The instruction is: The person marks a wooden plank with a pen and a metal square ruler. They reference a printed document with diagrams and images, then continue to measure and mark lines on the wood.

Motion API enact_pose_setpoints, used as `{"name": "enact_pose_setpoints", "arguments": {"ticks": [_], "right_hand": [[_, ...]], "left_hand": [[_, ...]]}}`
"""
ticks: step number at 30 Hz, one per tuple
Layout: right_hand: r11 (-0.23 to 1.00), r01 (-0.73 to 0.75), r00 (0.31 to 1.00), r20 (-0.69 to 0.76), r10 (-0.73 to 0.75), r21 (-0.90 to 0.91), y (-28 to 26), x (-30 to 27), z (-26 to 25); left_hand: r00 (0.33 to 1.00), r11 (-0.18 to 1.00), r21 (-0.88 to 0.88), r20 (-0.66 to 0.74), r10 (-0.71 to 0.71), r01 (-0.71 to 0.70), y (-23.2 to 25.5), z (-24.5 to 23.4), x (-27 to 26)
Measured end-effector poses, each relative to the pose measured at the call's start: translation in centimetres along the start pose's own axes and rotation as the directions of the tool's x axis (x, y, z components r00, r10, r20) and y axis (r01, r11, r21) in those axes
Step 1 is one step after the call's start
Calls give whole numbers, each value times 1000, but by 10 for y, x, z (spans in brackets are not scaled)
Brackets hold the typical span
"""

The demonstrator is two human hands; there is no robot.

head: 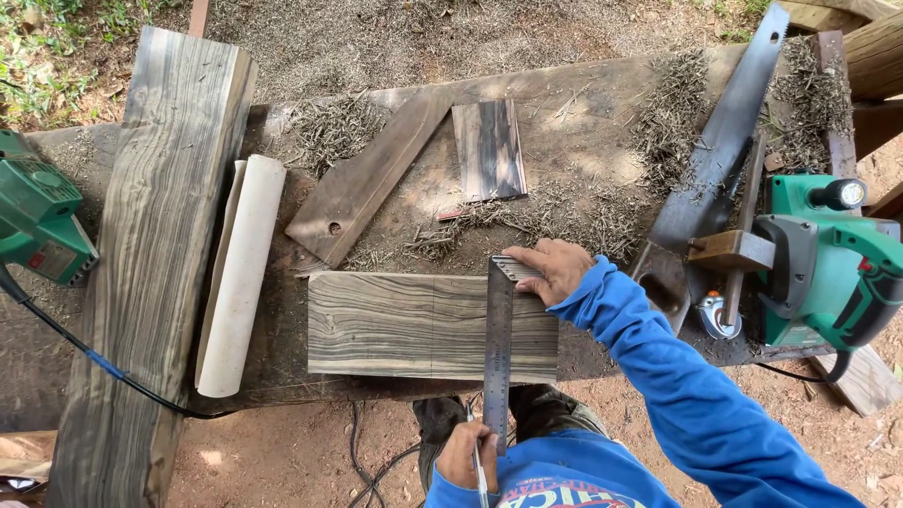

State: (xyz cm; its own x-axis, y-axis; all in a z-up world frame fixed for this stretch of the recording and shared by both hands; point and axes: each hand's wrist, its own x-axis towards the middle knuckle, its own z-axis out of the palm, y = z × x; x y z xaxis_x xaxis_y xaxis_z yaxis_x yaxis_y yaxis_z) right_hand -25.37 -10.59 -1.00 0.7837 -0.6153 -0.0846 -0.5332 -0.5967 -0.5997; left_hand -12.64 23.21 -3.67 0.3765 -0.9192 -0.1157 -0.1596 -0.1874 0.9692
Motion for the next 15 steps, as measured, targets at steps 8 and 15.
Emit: {"name": "enact_pose_setpoints", "arguments": {"ticks": [8, 15], "right_hand": [[1000, -24, 999, -22, 24, -1, -4, 0, 1], [998, -59, 998, -16, 59, -9, -2, 1, 4]], "left_hand": [[933, 953, 151, -212, 292, -264, 53, -13, 64], [920, 931, 206, -195, 340, -300, 71, 4, 162]]}}
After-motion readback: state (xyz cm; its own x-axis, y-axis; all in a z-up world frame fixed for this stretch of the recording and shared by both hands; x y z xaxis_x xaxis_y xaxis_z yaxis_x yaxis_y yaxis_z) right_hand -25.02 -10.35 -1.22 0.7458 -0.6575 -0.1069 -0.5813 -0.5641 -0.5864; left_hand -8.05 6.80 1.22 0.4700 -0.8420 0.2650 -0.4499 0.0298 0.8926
